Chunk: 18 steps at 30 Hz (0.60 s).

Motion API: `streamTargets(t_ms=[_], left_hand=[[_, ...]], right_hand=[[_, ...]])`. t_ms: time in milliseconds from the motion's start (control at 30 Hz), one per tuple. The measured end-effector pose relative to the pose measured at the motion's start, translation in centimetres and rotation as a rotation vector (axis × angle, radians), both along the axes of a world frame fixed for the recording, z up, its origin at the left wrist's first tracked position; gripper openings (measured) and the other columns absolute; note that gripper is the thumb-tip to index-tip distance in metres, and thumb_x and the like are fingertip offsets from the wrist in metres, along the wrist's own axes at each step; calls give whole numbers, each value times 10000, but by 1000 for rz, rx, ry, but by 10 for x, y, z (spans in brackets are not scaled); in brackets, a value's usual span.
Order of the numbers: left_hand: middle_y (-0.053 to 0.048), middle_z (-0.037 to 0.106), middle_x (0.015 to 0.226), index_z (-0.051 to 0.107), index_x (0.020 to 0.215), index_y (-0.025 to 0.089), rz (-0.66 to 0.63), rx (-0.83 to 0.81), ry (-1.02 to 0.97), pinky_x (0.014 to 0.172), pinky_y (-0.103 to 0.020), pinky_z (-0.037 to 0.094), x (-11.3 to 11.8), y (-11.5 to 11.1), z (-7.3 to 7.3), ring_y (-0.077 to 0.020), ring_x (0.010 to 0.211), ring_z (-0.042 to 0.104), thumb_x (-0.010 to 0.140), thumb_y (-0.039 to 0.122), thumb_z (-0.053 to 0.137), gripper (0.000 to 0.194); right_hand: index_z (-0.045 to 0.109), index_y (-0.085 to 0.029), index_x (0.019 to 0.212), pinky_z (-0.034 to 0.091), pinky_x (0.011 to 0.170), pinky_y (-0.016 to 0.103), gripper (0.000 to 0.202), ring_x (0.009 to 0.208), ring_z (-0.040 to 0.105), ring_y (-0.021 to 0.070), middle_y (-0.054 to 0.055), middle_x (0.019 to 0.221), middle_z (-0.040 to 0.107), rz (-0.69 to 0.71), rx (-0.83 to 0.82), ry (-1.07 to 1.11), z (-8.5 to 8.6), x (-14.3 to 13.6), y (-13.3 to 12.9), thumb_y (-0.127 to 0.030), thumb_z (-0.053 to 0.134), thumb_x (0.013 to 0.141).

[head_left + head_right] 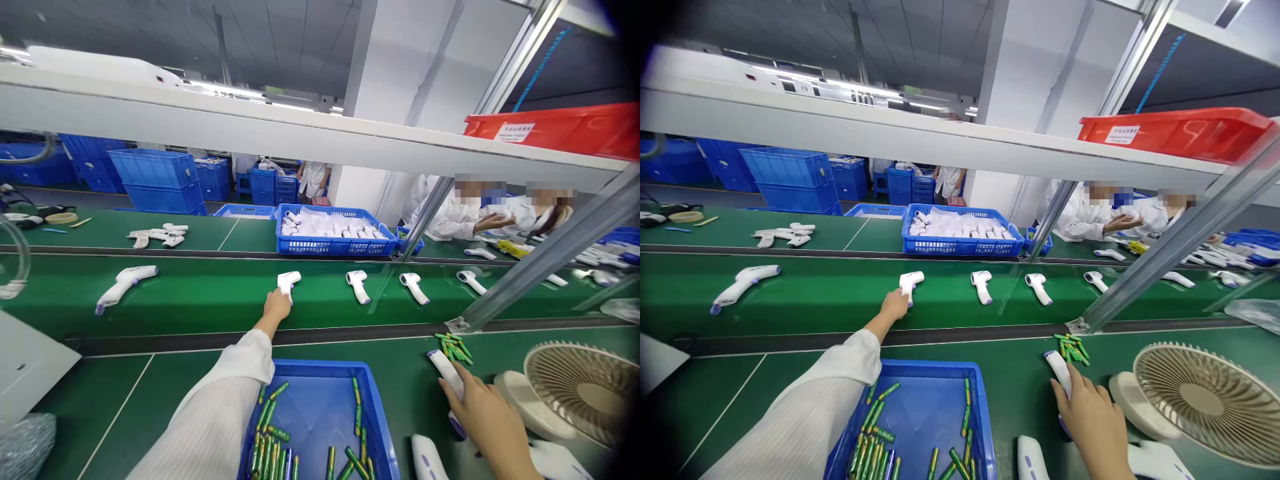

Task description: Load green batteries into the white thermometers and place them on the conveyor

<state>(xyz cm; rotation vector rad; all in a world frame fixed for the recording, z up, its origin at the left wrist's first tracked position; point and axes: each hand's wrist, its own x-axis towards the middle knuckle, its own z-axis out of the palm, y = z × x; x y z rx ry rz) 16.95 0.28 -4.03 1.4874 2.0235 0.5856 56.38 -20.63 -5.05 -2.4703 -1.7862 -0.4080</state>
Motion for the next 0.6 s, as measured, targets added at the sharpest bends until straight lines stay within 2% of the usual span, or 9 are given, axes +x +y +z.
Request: streamTargets(t_ms=[67,133,200,267,333,400,500,600], left_hand=[[-226,568,1256,574,1202,129,5,5,48,806,-400,444,-13,-1,-7,-335,1032,619,905,277,430,362],[-161,553,1301,577,1216,191,0,43,100,851,-381,441,-36,-5,-8,-299,1072,602,904,314,454,357],[-116,561,1296,601,1175,228,20,85,163,898,-365,426,-72,-8,-3,-276,1108,579,888,348,499,327],[-130,562,1277,612,1127,212,97,100,239,937,-392,405,-117,-10,8,-298,1151,543,858,342,548,306],[-175,547,1261,594,1095,167,221,88,316,969,-454,372,-168,-15,21,-344,1202,487,832,314,579,302],[-200,530,1242,547,1065,132,355,56,373,981,-522,334,-217,-19,33,-379,1227,439,822,298,589,297],[-164,529,1158,462,923,135,518,-26,411,964,-562,317,-277,-15,39,-377,1213,412,843,348,570,252],[-83,506,905,325,714,175,588,-151,397,944,-533,319,-315,-3,30,-359,1157,422,826,388,606,369]], right_hand=[[628,-163,1209,499,661,472,472,908,644,361,113,999,723,2,-37,-20,-1,8,1,-432,419,881],[636,-191,1181,507,656,463,467,910,652,350,104,1071,711,85,39,38,1,-3,3,-469,424,872],[646,-211,1139,527,685,438,456,888,670,320,97,1077,711,252,166,183,8,-30,3,-523,443,876],[652,-233,1096,543,756,384,391,896,685,271,80,1057,717,471,225,374,19,-71,-3,-520,474,898],[649,-260,1084,535,814,321,284,928,685,221,54,1053,716,680,123,532,29,-117,-14,-429,471,943],[646,-267,1075,525,789,294,248,896,686,198,38,1002,714,809,-96,611,37,-160,-25,-323,427,972],[647,-248,1018,495,752,313,230,852,677,213,29,929,700,793,-348,606,41,-202,-30,-214,428,958],[645,-240,951,463,718,302,142,827,663,212,7,892,687,814,-454,591,39,-221,-24,-204,512,918]])
